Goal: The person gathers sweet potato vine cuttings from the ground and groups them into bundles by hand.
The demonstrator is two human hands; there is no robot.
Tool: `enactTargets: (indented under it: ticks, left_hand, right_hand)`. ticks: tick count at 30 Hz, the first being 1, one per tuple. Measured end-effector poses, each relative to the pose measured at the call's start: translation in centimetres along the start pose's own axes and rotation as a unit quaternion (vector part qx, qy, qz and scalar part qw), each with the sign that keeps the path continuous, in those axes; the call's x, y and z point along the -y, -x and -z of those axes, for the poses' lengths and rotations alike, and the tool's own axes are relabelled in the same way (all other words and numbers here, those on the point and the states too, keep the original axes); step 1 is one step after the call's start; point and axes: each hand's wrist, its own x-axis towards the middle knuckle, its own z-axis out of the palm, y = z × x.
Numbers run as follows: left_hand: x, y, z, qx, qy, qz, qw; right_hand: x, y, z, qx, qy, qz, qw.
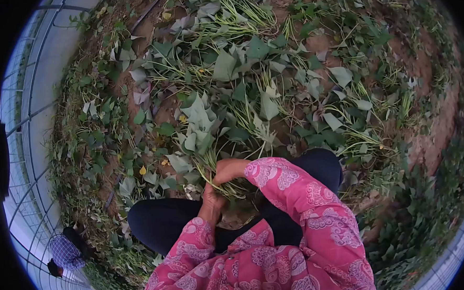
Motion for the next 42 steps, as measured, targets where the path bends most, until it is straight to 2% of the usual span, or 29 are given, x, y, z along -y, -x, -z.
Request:
enactTargets:
  ticks: [1, 8, 12, 14, 17, 18, 20, 21, 23, 26, 27, 29, 31, 32, 33, 34, 35, 36, 37, 38, 39, 40, 41, 42]
  left_hand:
    - [-0.3, 1.6, -0.7, -0.002, -0.038, -0.001, 0.999]
    - [-0.8, 8.2, -3.1, 0.036, -0.043, -0.064, 0.996]
    - [-0.8, 8.0, -3.7, 0.03, -0.088, -0.083, 0.992]
    - [-0.8, 7.6, -4.5, 0.003, -0.114, -0.121, 0.986]
    - [-0.1, 7.2, -6.2, 0.023, -0.182, -0.2, 0.962]
    - [0.2, 7.1, -7.0, 0.02, -0.181, -0.2, 0.963]
    - [0.7, 7.0, -8.8, 0.028, -0.226, -0.279, 0.933]
    - [0.7, 6.9, -10.0, 0.017, -0.234, -0.293, 0.927]
    - [-0.1, 5.4, -11.0, 0.05, -0.288, -0.298, 0.909]
    - [0.4, 1.2, -13.3, 0.074, -0.217, -0.28, 0.932]
    - [0.4, -1.4, -12.7, 0.087, -0.198, -0.238, 0.947]
    - [0.9, -4.9, -13.1, 0.071, -0.167, -0.147, 0.972]
    - [1.3, -8.2, -12.1, 0.058, -0.208, -0.135, 0.967]
    - [1.6, -8.7, -12.5, -0.018, -0.286, -0.15, 0.946]
    - [1.8, -9.0, -12.7, -0.096, -0.361, -0.163, 0.913]
    - [1.8, -9.8, -12.0, -0.163, -0.441, -0.191, 0.861]
    - [1.7, -10.4, -11.4, -0.158, -0.441, -0.196, 0.862]
    - [1.7, -10.7, -10.9, -0.133, -0.392, -0.161, 0.896]
    - [1.7, -10.8, -10.8, -0.103, -0.344, -0.125, 0.925]
    - [1.8, -10.7, -10.9, -0.069, -0.323, -0.131, 0.935]
    - [2.2, -10.4, -11.0, -0.031, -0.302, -0.135, 0.943]
    - [2.7, -9.4, -12.0, -0.034, -0.283, -0.147, 0.947]
    - [3.4, -8.4, -13.0, -0.038, -0.26, -0.156, 0.952]
    - [3.6, -8.5, -12.8, -0.031, -0.24, -0.14, 0.96]
  right_hand:
    - [0.9, 0.4, 0.1, 0.009, -0.011, 0.001, 1.0]
    - [3.8, 2.1, -0.4, 0.012, -0.002, 0.108, 0.994]
    - [3.2, 2.1, -0.6, 0.014, -0.001, 0.117, 0.993]
    - [2.8, 2.4, 0.1, -0.06, 0.025, 0.13, 0.989]
    - [2.1, 2.7, 0.5, -0.142, 0.045, 0.142, 0.979]
    - [2.0, 3.4, 1.0, -0.159, 0.071, 0.147, 0.974]
    - [1.4, 3.4, 2.1, -0.171, 0.071, 0.155, 0.971]
    - [1.1, 3.7, 2.6, -0.207, 0.055, 0.189, 0.958]
    - [1.0, 4.5, 4.5, -0.231, 0.071, 0.174, 0.955]
    - [-0.6, 3.8, 7.3, -0.243, 0.112, 0.05, 0.962]
    - [-1.9, 3.2, 8.1, -0.25, 0.141, 0.047, 0.957]
    - [-4.9, 2.8, 8.6, -0.337, 0.132, 0.011, 0.932]
    - [-6.3, 4.7, 11.3, -0.324, 0.085, -0.06, 0.94]
    - [-6.2, 6.7, 12.9, -0.336, 0.082, -0.078, 0.935]
    - [-6.2, 7.8, 14.1, -0.394, 0.073, -0.133, 0.907]
    - [-7.9, 8.0, 14.7, -0.449, 0.072, -0.128, 0.881]
    - [-10.0, 7.6, 15.3, -0.505, 0.073, -0.12, 0.852]
    - [-11.6, 6.6, 15.7, -0.485, 0.021, -0.145, 0.862]
    - [-13.3, 4.9, 14.9, -0.485, -0.007, -0.128, 0.865]
    - [-14.2, 4.1, 14.1, -0.487, -0.034, -0.11, 0.866]
    - [-12.9, 4.1, 13.3, -0.436, -0.042, -0.116, 0.891]
    - [-13.2, 2.6, 11.7, -0.461, -0.071, -0.072, 0.882]
    - [-12.0, 2.7, 11.2, -0.407, -0.076, -0.11, 0.903]
    - [-11.2, 3.0, 11.0, -0.395, -0.101, -0.104, 0.907]
